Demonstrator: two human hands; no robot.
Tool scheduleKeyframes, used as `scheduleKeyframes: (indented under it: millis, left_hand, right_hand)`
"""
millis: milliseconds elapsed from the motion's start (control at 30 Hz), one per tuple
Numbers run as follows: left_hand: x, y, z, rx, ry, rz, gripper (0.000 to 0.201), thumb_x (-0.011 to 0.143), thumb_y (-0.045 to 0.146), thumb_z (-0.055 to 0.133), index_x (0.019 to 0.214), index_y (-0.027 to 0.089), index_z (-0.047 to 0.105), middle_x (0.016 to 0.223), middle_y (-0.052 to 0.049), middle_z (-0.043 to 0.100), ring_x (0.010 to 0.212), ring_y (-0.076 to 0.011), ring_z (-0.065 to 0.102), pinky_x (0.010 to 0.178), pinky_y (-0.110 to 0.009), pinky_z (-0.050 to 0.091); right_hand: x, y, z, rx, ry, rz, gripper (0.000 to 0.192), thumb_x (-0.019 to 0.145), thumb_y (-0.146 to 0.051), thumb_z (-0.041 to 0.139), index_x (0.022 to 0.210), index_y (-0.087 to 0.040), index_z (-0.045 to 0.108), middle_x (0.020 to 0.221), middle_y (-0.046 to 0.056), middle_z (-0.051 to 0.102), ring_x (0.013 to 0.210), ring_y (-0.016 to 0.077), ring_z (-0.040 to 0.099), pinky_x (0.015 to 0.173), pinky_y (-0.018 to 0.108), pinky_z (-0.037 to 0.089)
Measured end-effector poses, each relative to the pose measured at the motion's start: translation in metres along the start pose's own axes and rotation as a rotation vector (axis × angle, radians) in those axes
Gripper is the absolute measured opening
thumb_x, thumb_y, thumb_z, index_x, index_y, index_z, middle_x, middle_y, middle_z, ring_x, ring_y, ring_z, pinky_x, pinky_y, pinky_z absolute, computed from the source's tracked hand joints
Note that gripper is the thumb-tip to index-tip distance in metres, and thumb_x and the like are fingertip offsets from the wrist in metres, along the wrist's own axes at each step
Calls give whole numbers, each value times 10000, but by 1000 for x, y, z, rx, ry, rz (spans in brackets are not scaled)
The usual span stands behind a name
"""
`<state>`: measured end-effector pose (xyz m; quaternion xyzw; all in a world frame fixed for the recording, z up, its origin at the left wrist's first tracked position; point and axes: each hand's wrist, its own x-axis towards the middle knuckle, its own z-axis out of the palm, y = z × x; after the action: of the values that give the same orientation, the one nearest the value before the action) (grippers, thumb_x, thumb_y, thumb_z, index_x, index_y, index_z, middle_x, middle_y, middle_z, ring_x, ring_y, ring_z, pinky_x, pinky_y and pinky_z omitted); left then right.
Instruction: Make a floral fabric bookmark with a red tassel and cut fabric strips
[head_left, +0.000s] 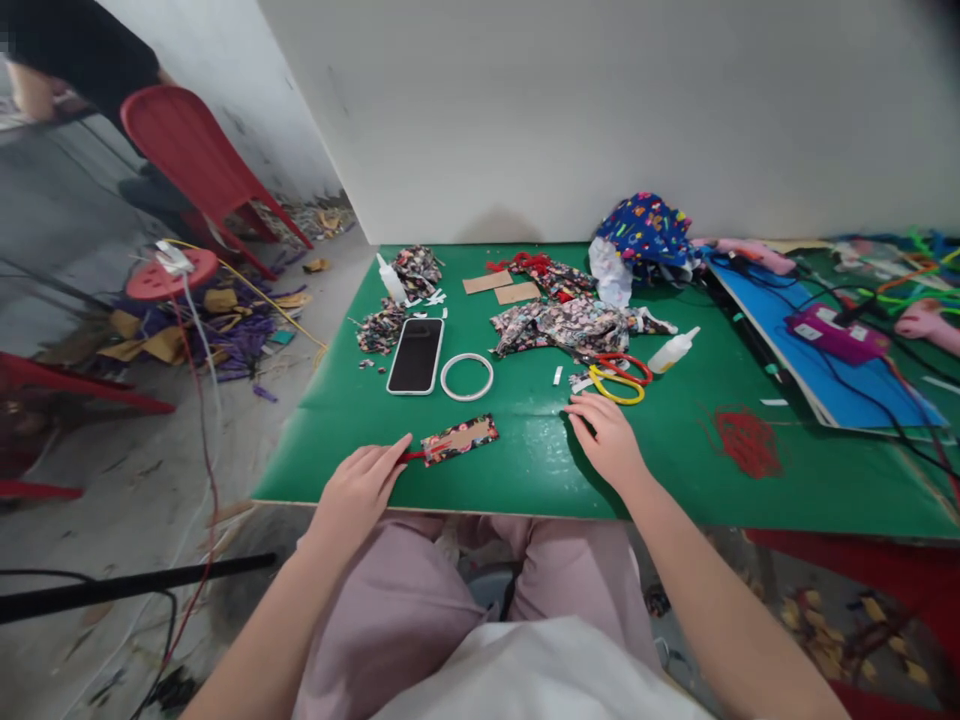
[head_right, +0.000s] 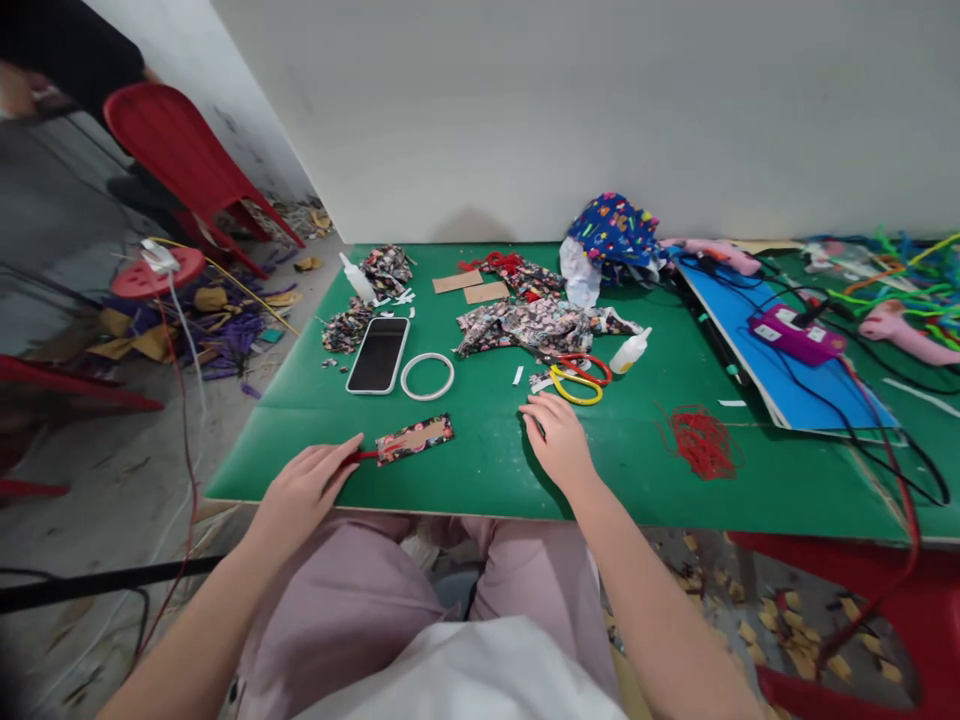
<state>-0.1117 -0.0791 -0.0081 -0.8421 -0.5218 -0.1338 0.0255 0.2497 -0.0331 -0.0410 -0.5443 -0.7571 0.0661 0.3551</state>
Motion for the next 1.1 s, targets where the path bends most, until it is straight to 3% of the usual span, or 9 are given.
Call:
scheduleKeyframes:
  millis: [167,367,767,967,1100]
  left_hand:
    - [-12,-13,6,23,64,33,366,915,189,418,1274,144,473,938,-74,653,856,-184,576,798,-308,464]
    - [-9,-25,1,105,53,105,358,915,184,387,1249,113,497,970,-97,642,858,-195,582,795,-323,468]
    - [-3,-59,4,178,41,93,319,894,182,379,1120,139,600,963,-91,660,866,-211,604,795,-354,491]
    - [16,-48,-10,117,240,-82,361,883,215,424,1230,219,520,1017,-86,641,910,-217,600,874,-398,481]
    - [51,-25,-15,16,332,-126,364,887,218,409,1235,233,515,1027,-74,641,945,-208,596,895,-390,481]
  right_hand:
    - [1,-1,0,-13,10,-15,198,862,-213,482,888,-187,677,986,79,694,1016,229,592,922,429,474]
    - [1,-1,0,-23,4,-7,194,861,-202,486,882,-172,677,988,86,692,1014,234,591,912,425,481]
    - [2,-3,0,-3,-3,24,210,855,-202,485,870,-185,693,998,86,696,1018,238,593,913,442,479]
    - [3,-4,-1,10,0,30,209,850,-196,491,864,-197,700,986,84,700,1009,236,600,906,447,483]
    - [3,-4,0,10,6,31,205,853,-202,493,869,-206,697,995,73,697,1016,236,595,910,446,483]
